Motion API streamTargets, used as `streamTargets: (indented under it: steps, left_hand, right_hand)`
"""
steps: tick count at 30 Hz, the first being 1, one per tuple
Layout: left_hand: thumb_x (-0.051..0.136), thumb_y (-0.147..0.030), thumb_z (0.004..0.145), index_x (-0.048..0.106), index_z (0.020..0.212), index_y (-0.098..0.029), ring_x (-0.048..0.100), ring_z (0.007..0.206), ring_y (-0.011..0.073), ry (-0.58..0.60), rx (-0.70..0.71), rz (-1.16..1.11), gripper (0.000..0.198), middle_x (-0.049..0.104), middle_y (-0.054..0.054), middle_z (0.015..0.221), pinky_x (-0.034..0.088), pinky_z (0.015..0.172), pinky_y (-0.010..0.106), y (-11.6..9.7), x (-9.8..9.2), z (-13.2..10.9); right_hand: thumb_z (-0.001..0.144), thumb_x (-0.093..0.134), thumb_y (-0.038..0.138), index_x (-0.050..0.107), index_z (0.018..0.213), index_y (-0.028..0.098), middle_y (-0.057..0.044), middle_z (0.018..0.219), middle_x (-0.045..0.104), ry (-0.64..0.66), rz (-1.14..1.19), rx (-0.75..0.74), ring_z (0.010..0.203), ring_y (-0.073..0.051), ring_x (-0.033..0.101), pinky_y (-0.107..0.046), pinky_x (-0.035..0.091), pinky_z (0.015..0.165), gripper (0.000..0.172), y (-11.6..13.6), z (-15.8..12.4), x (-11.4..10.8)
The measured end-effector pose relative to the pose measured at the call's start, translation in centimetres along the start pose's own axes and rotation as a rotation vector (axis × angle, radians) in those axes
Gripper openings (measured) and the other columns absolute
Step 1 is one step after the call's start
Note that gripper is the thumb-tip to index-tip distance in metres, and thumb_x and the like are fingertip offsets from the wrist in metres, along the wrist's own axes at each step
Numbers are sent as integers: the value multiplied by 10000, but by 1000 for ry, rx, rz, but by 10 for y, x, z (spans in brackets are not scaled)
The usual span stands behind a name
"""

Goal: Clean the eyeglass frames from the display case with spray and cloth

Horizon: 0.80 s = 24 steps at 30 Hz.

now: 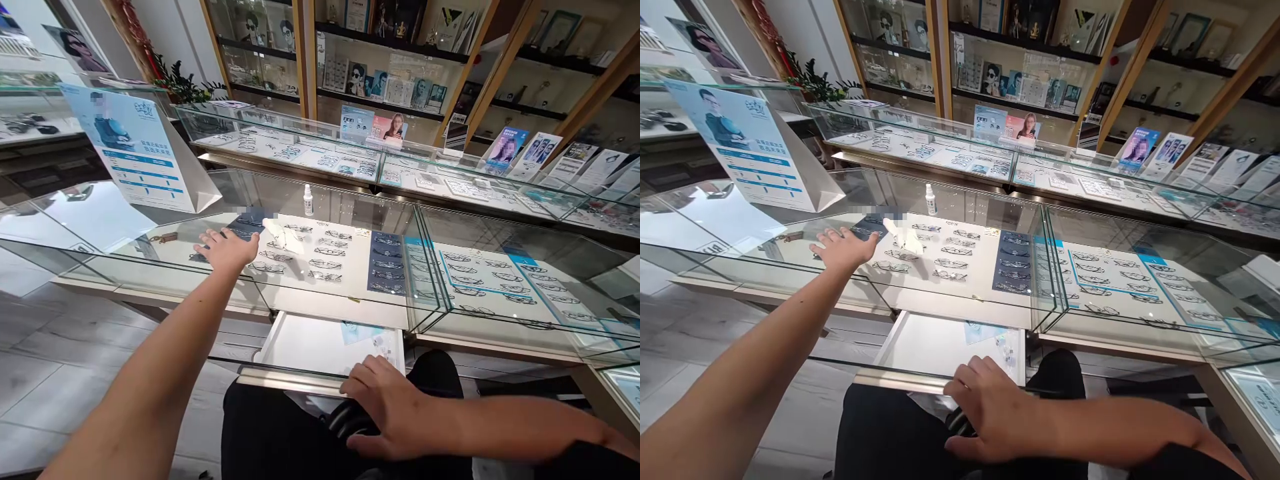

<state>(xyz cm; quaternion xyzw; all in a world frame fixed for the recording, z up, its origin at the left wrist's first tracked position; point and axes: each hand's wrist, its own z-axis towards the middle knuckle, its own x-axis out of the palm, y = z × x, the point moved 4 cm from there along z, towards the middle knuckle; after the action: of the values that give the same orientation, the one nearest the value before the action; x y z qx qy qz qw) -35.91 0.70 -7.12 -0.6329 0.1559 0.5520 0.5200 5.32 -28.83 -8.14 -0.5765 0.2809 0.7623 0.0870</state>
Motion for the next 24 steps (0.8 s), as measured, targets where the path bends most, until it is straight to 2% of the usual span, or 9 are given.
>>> streamTargets:
  steps: [2, 4, 6, 9, 10, 12, 14, 18, 24]
  left_hand:
    - [630, -660, 1051, 223, 1704, 182, 16, 1735, 569, 3, -1, -35, 1141, 68, 441, 1832, -68, 1308, 829, 0, 0, 0]
    - [633, -649, 1060, 209, 1697, 192, -3, 1733, 569, 11, 5, -55, 1137, 56, 448, 1828, -74, 1290, 848, -1, -1, -1]
    - [634, -652, 1061, 188, 1689, 207, -17, 1732, 569, 18, 16, -54, 1154, 48, 455, 1823, -72, 1285, 852, -2, -3, -2]
    - [628, -664, 1062, 157, 1690, 213, -21, 1733, 571, 37, 11, -24, 1177, 41, 459, 1820, -53, 1295, 843, -2, -3, -1]
    - [626, -663, 1062, 155, 1692, 212, -20, 1732, 574, 41, 8, -17, 1177, 42, 460, 1819, -47, 1298, 840, -2, -3, -1]
    - [642, -657, 1052, 162, 1680, 226, -17, 1726, 585, 33, 12, -30, 1185, 52, 468, 1812, -41, 1298, 841, -2, -3, 0]
    - [664, -652, 1037, 174, 1657, 252, -14, 1716, 594, 15, 32, -62, 1201, 61, 481, 1800, -43, 1291, 848, -2, -3, 1]
    - [624, -665, 1058, 160, 1676, 232, -16, 1718, 600, 30, 29, -23, 1185, 52, 476, 1806, -33, 1288, 853, -2, -3, 1]
    - [603, -691, 1057, 141, 1685, 226, -17, 1716, 606, 47, 22, 11, 1203, 51, 471, 1809, -23, 1298, 841, -3, -3, -1]
  right_hand:
    - [1034, 708, 533, 601, 1419, 176, -119, 1182, 724, -86, -126, 9, 978, -272, 619, -427, 487, 885, 536, -3, -21, 13]
    - [1076, 664, 358, 575, 1500, 131, -164, 1243, 744, -206, -330, -2, 1098, -306, 653, -468, 503, 978, 489, -8, -29, 21]
    - [1096, 633, 316, 577, 1542, 125, -187, 1322, 752, -272, -448, -3, 1240, -334, 660, -498, 495, 1080, 490, -18, -28, 23]
    - [1092, 659, 401, 560, 1611, 138, -221, 1493, 703, -253, -462, 129, 1433, -380, 604, -544, 464, 1206, 590, -47, -20, 12]
    - [1076, 689, 478, 536, 1642, 117, -251, 1552, 667, -237, -469, 181, 1482, -411, 574, -580, 452, 1233, 689, -59, -18, 6]
    - [986, 728, 722, 453, 1708, 58, -308, 1679, 556, -210, -480, 294, 1587, -483, 471, -651, 409, 1285, 1018, -85, -17, -8]
    - [940, 715, 819, 389, 1753, 55, -303, 1781, 443, -179, -485, 370, 1663, -500, 378, -677, 322, 1356, 1162, -109, -18, -20]
    - [921, 677, 878, 278, 1808, 70, -273, 1867, 307, -131, -502, 453, 1739, -487, 260, -672, 209, 1418, 1265, -144, -15, -38]
    - [938, 621, 889, 275, 1800, 13, -274, 1883, 264, -68, -540, 513, 1755, -484, 236, -654, 177, 1441, 1276, -175, 4, -57]
